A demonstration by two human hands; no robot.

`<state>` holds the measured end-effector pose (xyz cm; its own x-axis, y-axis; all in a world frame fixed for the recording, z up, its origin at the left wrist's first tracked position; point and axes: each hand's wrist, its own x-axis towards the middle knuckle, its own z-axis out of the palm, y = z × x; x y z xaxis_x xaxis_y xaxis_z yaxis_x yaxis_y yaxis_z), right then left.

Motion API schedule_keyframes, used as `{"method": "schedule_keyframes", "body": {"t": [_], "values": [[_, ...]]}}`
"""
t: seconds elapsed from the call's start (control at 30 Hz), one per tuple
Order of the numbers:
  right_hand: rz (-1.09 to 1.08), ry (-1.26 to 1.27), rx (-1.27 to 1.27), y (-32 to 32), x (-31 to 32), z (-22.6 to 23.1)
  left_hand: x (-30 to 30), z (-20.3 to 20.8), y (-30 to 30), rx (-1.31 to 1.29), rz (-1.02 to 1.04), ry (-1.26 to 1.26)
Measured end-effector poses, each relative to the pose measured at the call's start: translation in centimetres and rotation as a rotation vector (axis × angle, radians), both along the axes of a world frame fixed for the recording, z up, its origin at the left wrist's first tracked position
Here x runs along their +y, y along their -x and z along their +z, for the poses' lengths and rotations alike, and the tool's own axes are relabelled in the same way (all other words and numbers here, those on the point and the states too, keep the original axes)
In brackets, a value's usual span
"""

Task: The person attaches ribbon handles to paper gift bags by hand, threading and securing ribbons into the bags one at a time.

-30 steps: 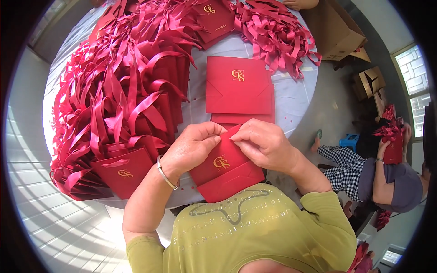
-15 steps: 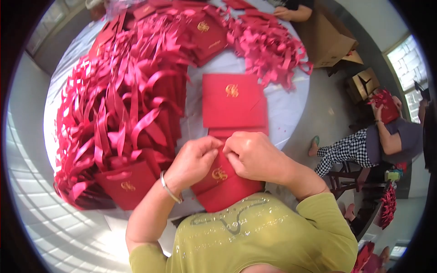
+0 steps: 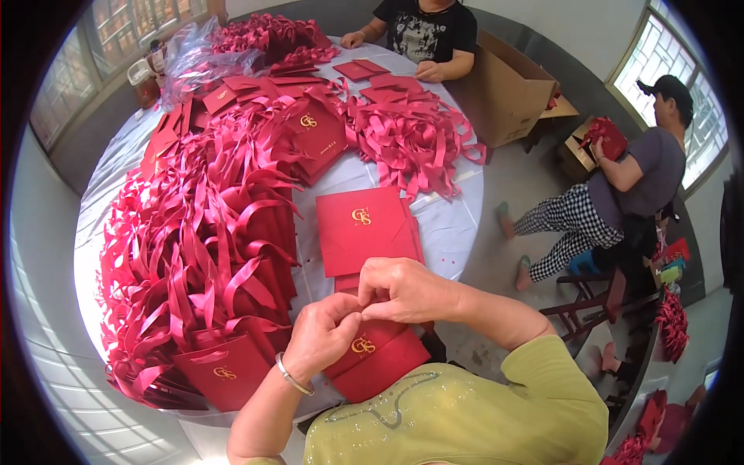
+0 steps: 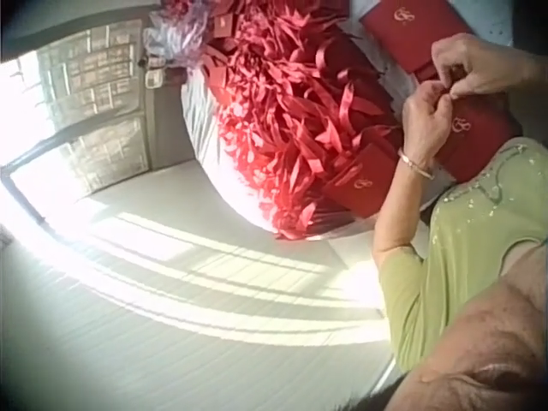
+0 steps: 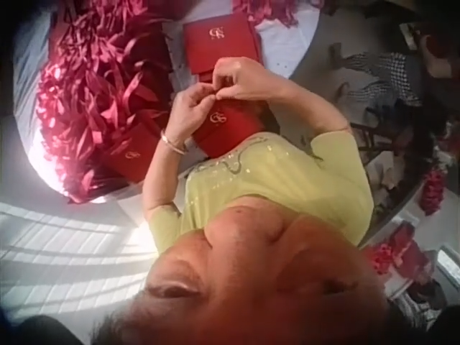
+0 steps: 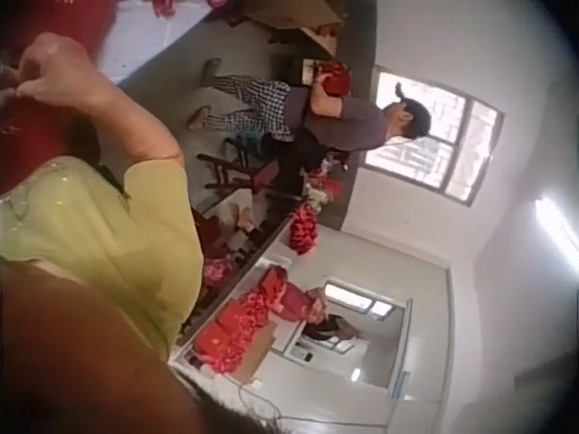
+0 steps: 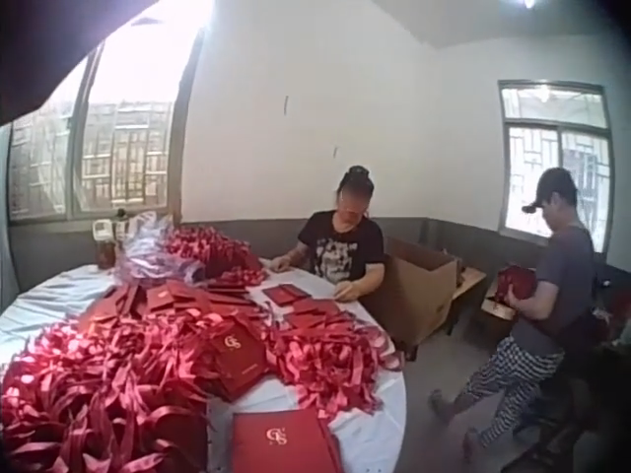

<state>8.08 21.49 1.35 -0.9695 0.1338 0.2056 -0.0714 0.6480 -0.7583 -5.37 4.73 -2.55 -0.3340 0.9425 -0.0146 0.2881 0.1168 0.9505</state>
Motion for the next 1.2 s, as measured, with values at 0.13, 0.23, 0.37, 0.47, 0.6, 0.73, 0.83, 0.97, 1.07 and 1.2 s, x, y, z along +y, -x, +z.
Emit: {"method": "schedule_keyframes", "body": {"t": [0.13,0.23,0.37,0.47,0.6,0.73,0.83,0.97,1.07,1.2], "values": [[0.161,0.028,-0.022,0.3,1.3,2.1,-0.2,0.0,-0.5,-0.057,0.017,-0.020],[0.252,0.276,-0.369,1.1,2.5,3.6,-0.4,0.3,-1.6,0.012,0.067,-0.039],[0.363,0.213,-0.552,3.2,2.6,4.4,-0.8,1.7,-2.6,0.214,0.138,-0.090],[0.562,0.263,-0.680,5.1,3.9,2.0,-0.8,2.3,-2.9,0.367,0.120,-0.169],[0.564,0.530,-0.942,6.4,4.3,2.0,-1.0,2.2,-2.9,0.422,0.136,-0.218],[0.476,0.563,-1.034,6.1,4.2,2.3,-1.1,2.6,-2.9,0.456,0.113,-0.246],[0.384,0.564,-1.046,5.6,3.3,2.3,-1.4,2.8,-3.4,0.445,0.114,-0.229],[0.225,0.563,-0.881,4.8,1.8,0.8,-1.7,2.2,-3.2,0.469,0.119,-0.232],[0.131,0.620,-0.515,4.3,1.5,-0.3,-1.5,2.4,-2.8,0.393,0.136,-0.178],[-0.044,0.556,0.066,5.9,3.4,-0.5,-0.6,2.2,-2.6,0.333,0.151,-0.099]]}}
